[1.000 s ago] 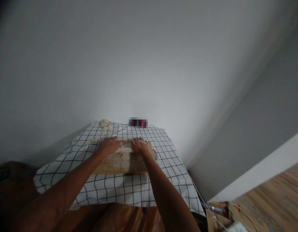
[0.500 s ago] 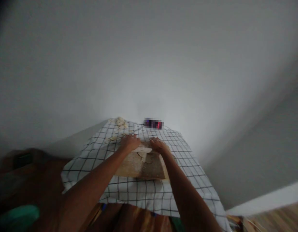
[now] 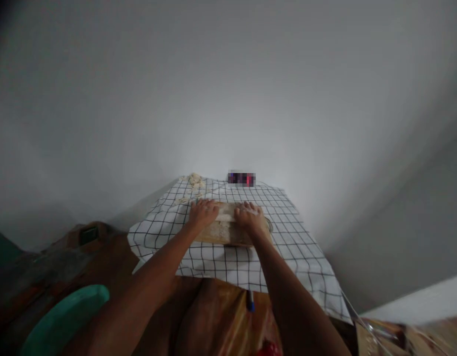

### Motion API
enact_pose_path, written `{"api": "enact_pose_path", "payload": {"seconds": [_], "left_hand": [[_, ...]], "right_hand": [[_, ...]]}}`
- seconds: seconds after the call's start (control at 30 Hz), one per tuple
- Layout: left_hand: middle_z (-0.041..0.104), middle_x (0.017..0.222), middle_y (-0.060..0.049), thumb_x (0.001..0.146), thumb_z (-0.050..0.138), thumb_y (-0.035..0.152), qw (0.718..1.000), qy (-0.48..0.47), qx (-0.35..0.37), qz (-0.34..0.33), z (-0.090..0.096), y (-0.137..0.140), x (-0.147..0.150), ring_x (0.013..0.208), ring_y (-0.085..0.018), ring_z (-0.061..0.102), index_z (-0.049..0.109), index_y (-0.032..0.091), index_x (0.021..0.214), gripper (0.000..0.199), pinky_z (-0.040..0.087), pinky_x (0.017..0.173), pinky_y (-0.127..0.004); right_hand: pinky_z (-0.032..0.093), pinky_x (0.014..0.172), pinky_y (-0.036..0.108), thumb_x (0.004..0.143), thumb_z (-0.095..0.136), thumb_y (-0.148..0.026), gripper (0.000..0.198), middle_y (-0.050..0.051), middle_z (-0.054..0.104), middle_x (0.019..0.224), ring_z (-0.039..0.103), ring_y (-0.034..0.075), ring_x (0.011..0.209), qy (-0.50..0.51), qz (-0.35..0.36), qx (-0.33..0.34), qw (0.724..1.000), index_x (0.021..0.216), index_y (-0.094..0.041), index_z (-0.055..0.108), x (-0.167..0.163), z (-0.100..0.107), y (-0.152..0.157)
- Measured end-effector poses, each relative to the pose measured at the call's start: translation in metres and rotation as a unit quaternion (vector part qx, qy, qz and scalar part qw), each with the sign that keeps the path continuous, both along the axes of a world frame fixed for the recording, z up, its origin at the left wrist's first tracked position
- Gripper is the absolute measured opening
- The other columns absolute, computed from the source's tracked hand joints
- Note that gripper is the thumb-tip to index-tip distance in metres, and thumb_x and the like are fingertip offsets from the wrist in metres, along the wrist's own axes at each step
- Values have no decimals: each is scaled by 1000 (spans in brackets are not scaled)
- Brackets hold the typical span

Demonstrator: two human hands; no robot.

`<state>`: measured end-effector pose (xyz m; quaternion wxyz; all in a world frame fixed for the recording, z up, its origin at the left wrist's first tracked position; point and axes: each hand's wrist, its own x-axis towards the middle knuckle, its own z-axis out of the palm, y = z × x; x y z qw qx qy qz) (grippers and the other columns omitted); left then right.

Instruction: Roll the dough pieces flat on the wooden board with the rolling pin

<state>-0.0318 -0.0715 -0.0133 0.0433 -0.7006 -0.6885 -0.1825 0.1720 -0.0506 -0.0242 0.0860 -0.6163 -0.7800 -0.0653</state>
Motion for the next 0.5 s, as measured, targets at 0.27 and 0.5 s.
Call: {"api": "enact_pose_path", "payload": {"seconds": [0.27,0.5], "left_hand": [[66,170,-10,113,43,36,998,11,-34,-45,15,-39,-1,165,-34,45,69,31,162,55,31,139,-59],[70,164,-13,114,44,34,998,25,-37,-38,14,-16,-5,159,-37,53,77,28,150,50,40,134,-58]], "right_hand": [[26,139,59,123,33,-30,48,15,60,174,47,31,168,62,-26,-48,997,150,-23,72,-4,11,-54],[31,136,59,122,34,-28,46,15,65,168,49,32,165,23,3,-51,998,150,-21,70,-4,24,-30]]}}
